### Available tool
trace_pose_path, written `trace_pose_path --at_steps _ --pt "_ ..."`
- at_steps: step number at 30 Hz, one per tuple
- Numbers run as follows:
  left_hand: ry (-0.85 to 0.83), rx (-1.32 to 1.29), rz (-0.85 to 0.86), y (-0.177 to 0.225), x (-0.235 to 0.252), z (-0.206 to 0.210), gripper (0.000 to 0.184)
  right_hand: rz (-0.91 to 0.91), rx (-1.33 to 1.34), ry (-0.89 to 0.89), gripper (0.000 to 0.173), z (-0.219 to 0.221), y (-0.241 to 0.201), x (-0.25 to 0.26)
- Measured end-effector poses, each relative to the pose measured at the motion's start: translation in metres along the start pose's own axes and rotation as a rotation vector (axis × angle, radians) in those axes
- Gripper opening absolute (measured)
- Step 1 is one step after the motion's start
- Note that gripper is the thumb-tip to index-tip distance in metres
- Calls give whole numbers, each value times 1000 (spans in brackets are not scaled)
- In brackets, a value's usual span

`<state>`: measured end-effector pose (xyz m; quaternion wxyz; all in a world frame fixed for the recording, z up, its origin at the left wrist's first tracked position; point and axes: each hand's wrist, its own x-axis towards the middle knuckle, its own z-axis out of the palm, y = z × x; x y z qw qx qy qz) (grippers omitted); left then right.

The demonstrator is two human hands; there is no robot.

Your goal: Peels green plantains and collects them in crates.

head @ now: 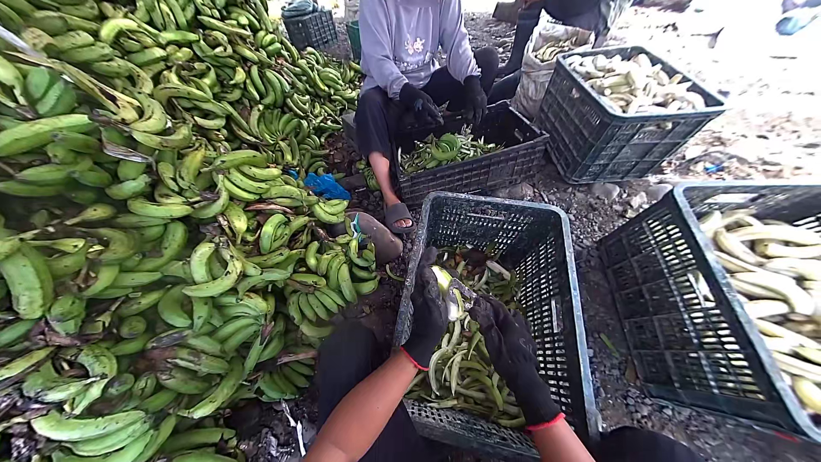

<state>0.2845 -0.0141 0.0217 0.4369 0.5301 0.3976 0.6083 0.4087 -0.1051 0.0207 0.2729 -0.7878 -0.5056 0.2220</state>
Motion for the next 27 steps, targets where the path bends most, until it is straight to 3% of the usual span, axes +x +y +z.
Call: trace_pose_path --at_steps 4,7,9,11,13,15,19,25,27 --pt "-490 17 -325 16 0 -7 49 1 43 40 78 -9 11 7" --pt "-734 254 -353 37 -10 -2 49 -44 155 87 73 -11 20 14" --pt "-655 223 -245 31 -14 2 49 -48 278 103 76 -13 17 15" --pt "-456 47 -160 12 -4 2 56 -76 327 109 80 -10 13 13" --pt "-254 -162 -196 5 9 1 63 -77 257 94 79 -4 10 8" --pt "-119 -332 -294 6 17 -3 52 -48 161 64 81 2 8 4" --pt "-41 -461 -301 6 16 -11 46 41 105 57 79 10 4 3" --pt "82 -496 -281 5 12 -5 42 -17 15 114 86 13 2 0" --pt "29 -488 -271 1 9 -3 44 24 31 75 79 8 1 3"
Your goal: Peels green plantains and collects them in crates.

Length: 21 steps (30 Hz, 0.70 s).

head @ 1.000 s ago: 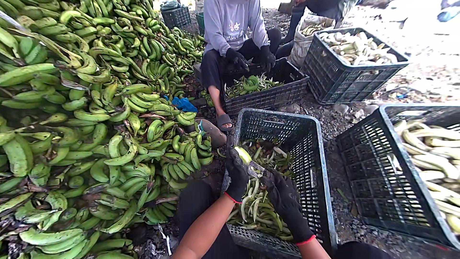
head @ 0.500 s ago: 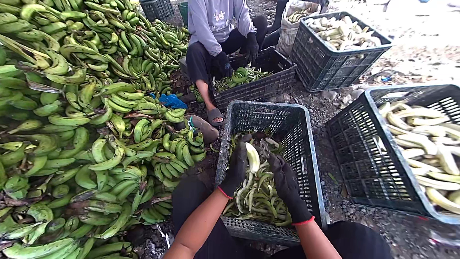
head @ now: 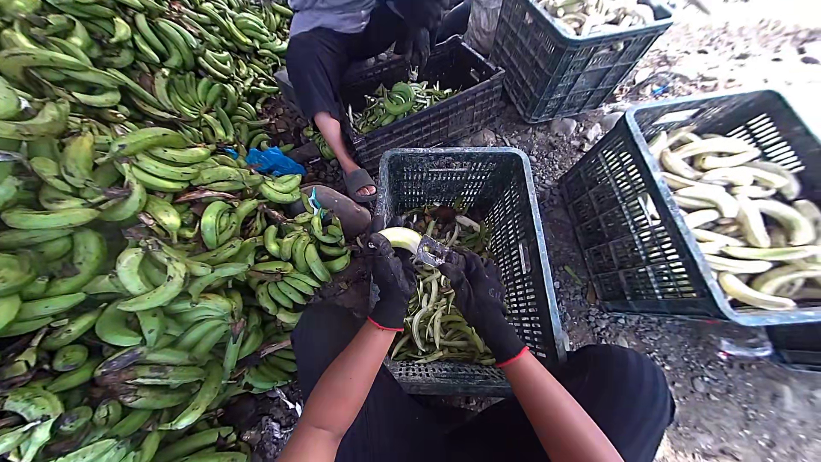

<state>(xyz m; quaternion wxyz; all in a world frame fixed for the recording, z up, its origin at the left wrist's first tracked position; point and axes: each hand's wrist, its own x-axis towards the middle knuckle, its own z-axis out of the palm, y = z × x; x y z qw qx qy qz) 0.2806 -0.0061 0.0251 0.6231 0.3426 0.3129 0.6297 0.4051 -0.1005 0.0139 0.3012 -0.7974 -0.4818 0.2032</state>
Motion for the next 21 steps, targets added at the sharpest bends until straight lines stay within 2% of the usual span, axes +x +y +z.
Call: trace_pose_path --at_steps 2,5,9,11,13,15,19,21 --pt "-173 99 -8 0 -4 -3 56 3 39 -56 69 -4 3 5" --pt "-350 240 -77 6 -9 -1 64 -55 88 -21 72 -10 12 10" --pt "-252 -18 -70 1 2 -2 54 -75 -8 33 75 -13 7 2" --pt "-132 -50 -51 -1 4 -2 46 -110 -51 72 80 -8 2 -2" --pt "-84 -49 -63 -1 5 -5 45 -146 -62 148 84 -2 1 -3" --pt "-133 -63 -86 2 5 -8 45 -131 -46 152 83 -3 -1 -2" --pt "-294 52 -140 9 -4 -5 49 -29 1 16 68 -15 -2 3" --pt "-378 97 -180 12 -7 0 52 -16 10 -2 68 -20 3 5"
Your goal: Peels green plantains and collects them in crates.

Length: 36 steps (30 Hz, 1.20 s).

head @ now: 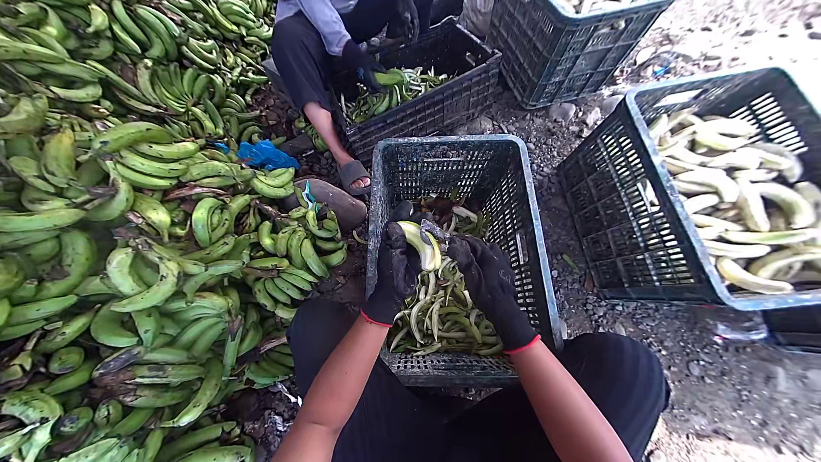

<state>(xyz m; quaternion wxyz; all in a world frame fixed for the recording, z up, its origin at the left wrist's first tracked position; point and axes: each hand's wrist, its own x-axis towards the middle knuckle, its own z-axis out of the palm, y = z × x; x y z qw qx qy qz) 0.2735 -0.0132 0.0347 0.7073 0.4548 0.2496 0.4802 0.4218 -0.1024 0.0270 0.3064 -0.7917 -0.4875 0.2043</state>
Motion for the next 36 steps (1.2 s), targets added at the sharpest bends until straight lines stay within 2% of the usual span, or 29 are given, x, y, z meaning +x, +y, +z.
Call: trace_pose_path --at_steps 2,4,7,10,13,17,20,24,26,29,32,33,36 --pt "-18 -2 -67 0 1 1 52 -17 -46 46 72 0 4 -2" --pt "105 60 -125 -2 1 3 52 -58 -130 103 86 3 4 -4" --pt "219 273 -165 -3 -2 0 55 -93 -171 113 85 9 0 -8" --pt "82 525 -89 1 -2 -9 61 -62 -117 99 83 9 -5 -8" --pt "-135 641 18 6 0 -9 56 -71 -33 42 73 1 0 -4" --pt "-303 884 66 8 -8 -3 56 -73 67 -30 67 -8 8 -1" --pt "-350 884 149 2 -7 -5 61 13 159 -137 72 -16 7 -1" --pt "-422 990 123 10 -13 1 50 100 159 -135 76 -12 9 3" --pt "-390 892 24 7 -16 4 48 103 160 -122 76 -10 14 5" --pt "-101 632 -157 -2 -10 3 55 2 153 -90 81 -5 16 3" --pt "142 196 -322 0 -8 4 41 -132 -12 -15 81 4 14 -1" --pt "173 38 -349 -1 -6 3 39 -181 -66 52 84 10 15 -2" --pt "194 -315 -481 -1 -1 -7 48 -345 -168 275 91 24 19 -3"
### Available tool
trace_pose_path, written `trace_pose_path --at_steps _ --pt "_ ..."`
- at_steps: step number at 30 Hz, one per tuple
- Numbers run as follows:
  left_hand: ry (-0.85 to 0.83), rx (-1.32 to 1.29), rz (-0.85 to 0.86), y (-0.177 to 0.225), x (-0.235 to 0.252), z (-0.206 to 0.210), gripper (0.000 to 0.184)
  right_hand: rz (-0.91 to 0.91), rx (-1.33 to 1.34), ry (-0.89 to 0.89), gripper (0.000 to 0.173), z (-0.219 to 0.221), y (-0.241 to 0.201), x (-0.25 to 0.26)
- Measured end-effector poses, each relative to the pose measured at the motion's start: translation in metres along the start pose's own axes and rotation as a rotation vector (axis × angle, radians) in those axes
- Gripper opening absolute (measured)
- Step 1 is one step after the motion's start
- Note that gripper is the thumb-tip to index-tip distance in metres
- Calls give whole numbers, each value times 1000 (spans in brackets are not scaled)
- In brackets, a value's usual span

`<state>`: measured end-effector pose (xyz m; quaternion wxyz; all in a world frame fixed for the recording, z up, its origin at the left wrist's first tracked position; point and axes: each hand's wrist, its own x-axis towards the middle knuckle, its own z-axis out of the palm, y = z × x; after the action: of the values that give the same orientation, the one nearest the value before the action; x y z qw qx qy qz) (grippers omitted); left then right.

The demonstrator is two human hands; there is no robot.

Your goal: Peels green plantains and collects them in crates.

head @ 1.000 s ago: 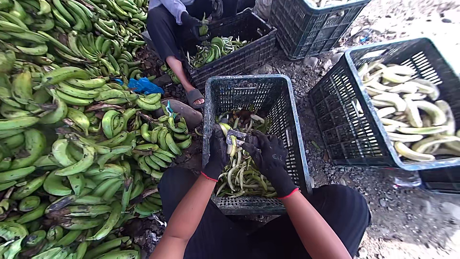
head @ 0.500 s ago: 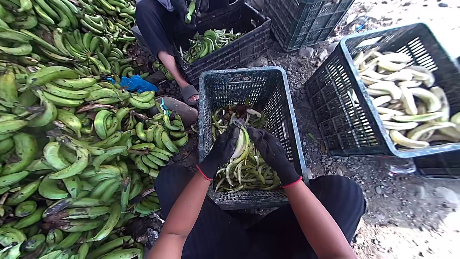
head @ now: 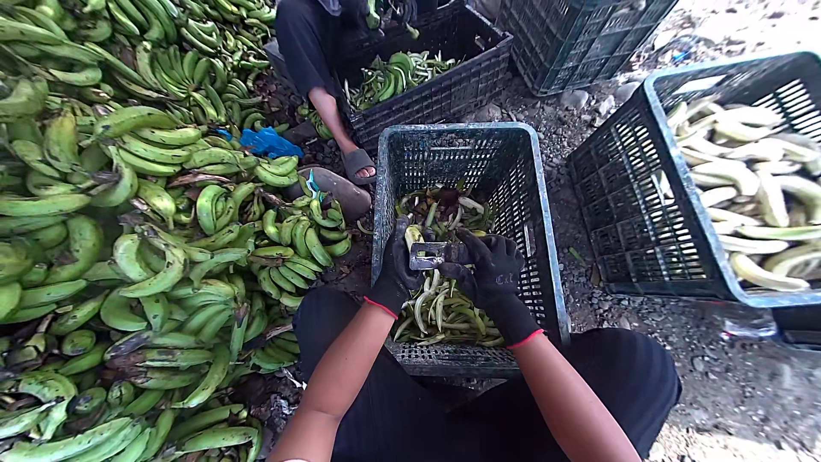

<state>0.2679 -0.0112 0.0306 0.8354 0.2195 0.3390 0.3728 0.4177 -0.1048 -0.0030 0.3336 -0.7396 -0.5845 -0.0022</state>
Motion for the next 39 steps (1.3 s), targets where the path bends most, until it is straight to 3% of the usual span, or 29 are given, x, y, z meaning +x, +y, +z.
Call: trace_pose_path --at_steps 4,10,14,17,20,23,27,31,33,35,39 --pt "-1 -139 -71 3 0 -5 51 -101 -31 162 84 6 1 0" --pt "81 157 172 8 -9 5 43 178 24 -132 84 -14 -18 -4" --pt "111 377 211 -6 -10 5 42 255 58 -266 84 -22 -16 7" --pt "159 450 219 -4 -8 0 52 217 12 -267 89 -21 -13 4" --pt "186 330 173 1 -5 0 57 174 -36 -215 90 -18 -15 2" --pt "225 646 300 -7 -6 -2 60 233 -24 -254 86 -17 -16 5" --pt "14 1102 507 -7 -12 -3 51 336 139 -401 65 -26 -14 11" --pt "-174 1232 586 -6 -15 6 57 486 386 -454 70 -35 -8 12" --pt "-203 1149 517 -5 -16 11 55 526 444 -461 75 -36 -5 13" --pt "-172 858 422 -6 -15 12 53 478 426 -373 73 -32 -3 9" --pt "-185 228 146 5 -8 0 63 156 142 -253 88 -24 4 10"
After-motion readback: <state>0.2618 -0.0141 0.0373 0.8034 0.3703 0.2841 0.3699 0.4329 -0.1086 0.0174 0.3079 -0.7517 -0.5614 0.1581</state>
